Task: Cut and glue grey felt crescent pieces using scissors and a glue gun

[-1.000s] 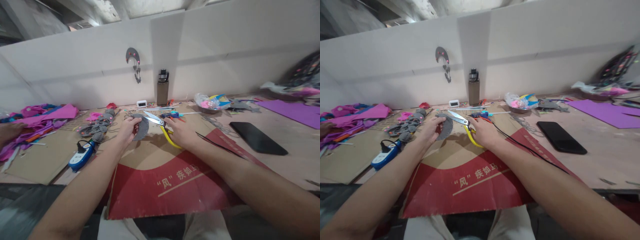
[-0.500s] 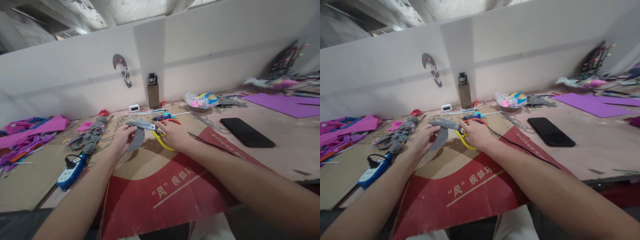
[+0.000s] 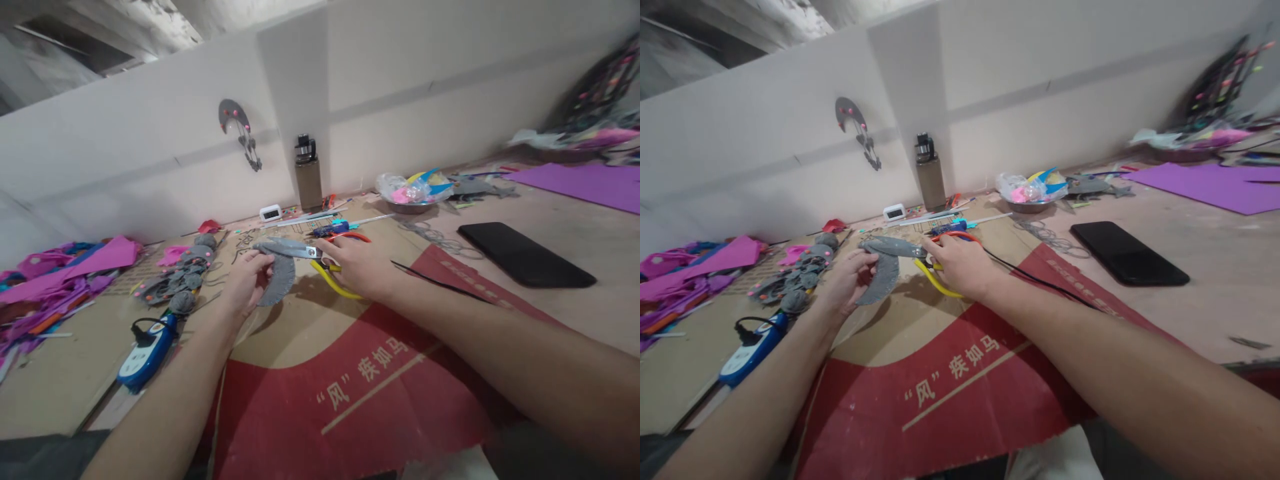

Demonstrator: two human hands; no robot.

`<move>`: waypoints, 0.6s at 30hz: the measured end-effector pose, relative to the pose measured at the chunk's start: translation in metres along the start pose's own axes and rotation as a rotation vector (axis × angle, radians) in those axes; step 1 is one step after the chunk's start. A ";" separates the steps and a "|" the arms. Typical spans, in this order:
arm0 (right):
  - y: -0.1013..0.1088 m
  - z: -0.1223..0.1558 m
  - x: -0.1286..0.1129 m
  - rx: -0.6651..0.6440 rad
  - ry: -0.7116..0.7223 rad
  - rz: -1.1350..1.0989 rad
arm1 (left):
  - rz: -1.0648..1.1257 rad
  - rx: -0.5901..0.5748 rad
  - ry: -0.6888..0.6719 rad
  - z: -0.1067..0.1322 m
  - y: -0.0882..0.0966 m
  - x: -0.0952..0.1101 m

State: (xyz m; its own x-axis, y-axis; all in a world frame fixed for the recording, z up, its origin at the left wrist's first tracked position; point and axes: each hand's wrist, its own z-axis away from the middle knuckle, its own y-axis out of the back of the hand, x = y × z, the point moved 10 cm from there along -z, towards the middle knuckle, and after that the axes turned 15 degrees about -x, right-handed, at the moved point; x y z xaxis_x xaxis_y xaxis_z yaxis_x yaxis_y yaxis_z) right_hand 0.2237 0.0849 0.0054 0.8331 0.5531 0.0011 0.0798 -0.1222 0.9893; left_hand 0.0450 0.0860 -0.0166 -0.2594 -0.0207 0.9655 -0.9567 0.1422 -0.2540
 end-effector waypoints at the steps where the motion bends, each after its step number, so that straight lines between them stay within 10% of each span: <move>1: -0.001 0.000 0.000 0.000 0.001 -0.001 | -0.001 -0.002 0.006 0.000 0.000 0.000; 18: -0.004 -0.002 -0.003 0.019 0.058 -0.010 | -0.059 0.042 0.025 0.002 0.005 0.002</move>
State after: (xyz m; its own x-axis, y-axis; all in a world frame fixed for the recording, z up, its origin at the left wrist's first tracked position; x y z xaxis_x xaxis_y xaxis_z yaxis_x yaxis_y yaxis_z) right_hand 0.2202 0.0856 0.0021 0.7989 0.6014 0.0001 0.0987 -0.1313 0.9864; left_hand 0.0392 0.0845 -0.0165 -0.1997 -0.0033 0.9799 -0.9751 0.0996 -0.1984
